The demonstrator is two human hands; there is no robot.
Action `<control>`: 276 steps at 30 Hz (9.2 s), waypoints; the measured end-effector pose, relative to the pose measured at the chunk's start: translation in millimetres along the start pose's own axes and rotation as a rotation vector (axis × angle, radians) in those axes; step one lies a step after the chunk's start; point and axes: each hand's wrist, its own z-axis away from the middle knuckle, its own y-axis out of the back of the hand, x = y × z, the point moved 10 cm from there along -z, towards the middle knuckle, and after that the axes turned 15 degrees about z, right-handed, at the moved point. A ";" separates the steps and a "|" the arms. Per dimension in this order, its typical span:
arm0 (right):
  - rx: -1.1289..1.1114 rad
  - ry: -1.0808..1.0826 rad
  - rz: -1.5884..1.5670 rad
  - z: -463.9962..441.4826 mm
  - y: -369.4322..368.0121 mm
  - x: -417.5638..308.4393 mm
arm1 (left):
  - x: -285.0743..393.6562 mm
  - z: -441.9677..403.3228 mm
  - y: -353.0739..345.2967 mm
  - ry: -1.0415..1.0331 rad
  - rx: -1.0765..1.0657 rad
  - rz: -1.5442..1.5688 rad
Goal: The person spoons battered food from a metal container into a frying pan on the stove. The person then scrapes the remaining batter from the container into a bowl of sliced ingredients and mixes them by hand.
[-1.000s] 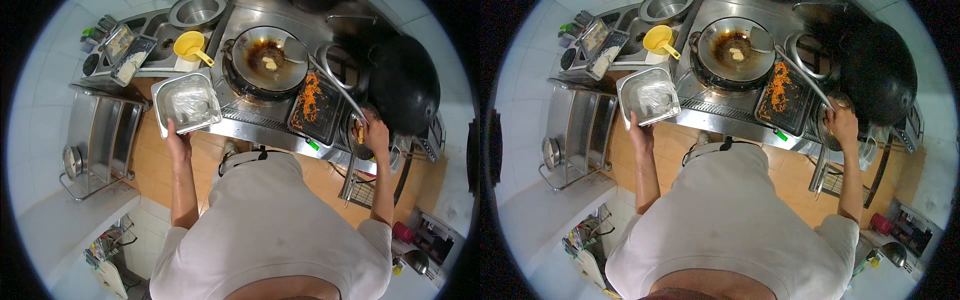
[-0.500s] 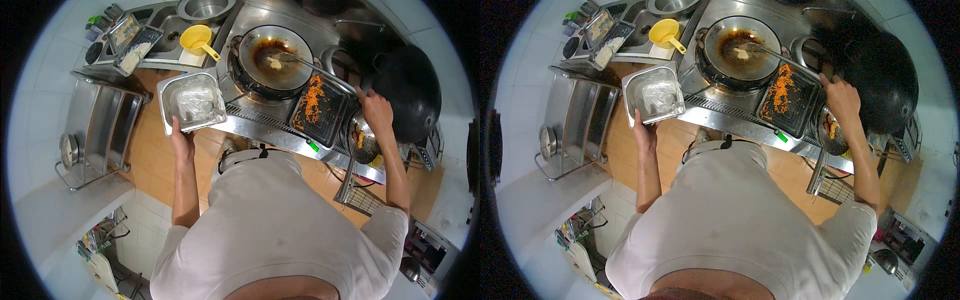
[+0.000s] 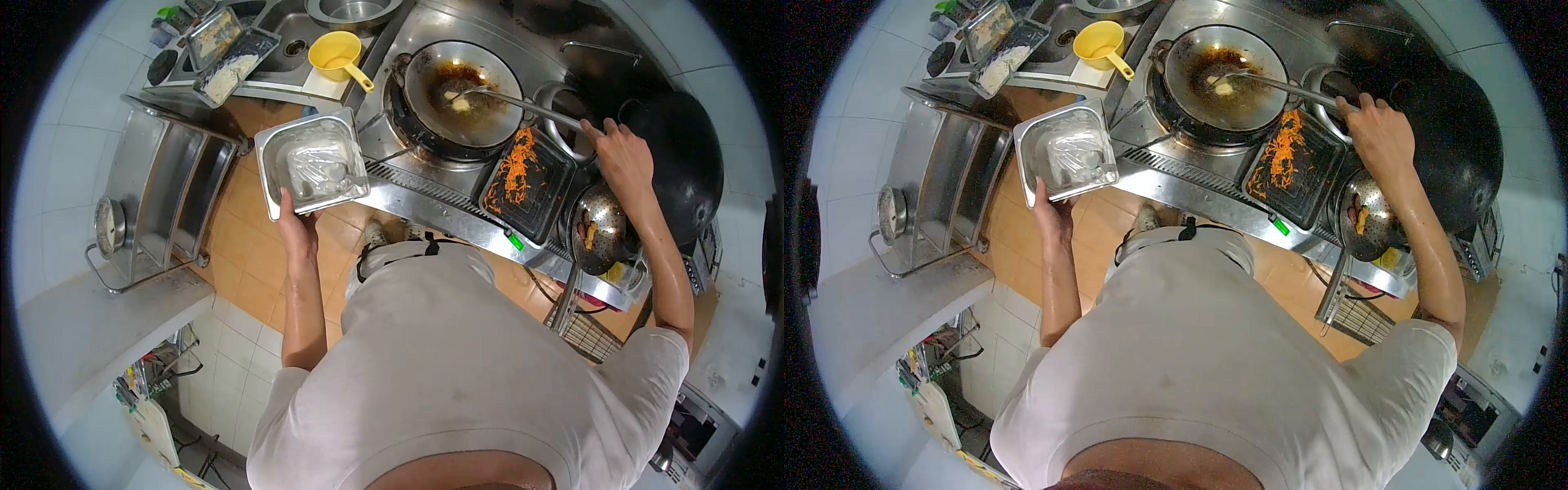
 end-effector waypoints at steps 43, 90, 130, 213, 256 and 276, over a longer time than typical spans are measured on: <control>-0.172 -0.238 -0.062 56.6 -6.4 31.6 | -19.6 -2.4 -37.9 0.072 -0.089 -0.033; -0.286 -0.767 -0.395 52.3 -137.6 -195.0 | 133.5 4.3 -16.4 -0.067 -0.113 0.186; 0.765 1.140 -0.751 -434.6 883.1 -765.8 | 675.4 -275.6 397.0 -0.624 0.467 -0.068; 0.970 0.932 -0.462 -520.4 1079.5 -865.8 | 928.5 -383.7 497.2 -0.750 0.064 -0.356; 0.881 0.852 -0.458 -518.1 1078.7 -874.0 | 943.4 -360.0 480.9 -0.893 0.238 -0.562; 0.767 0.814 -0.648 -521.6 1077.8 -844.0 | 947.2 -329.6 454.5 -1.146 0.114 -0.484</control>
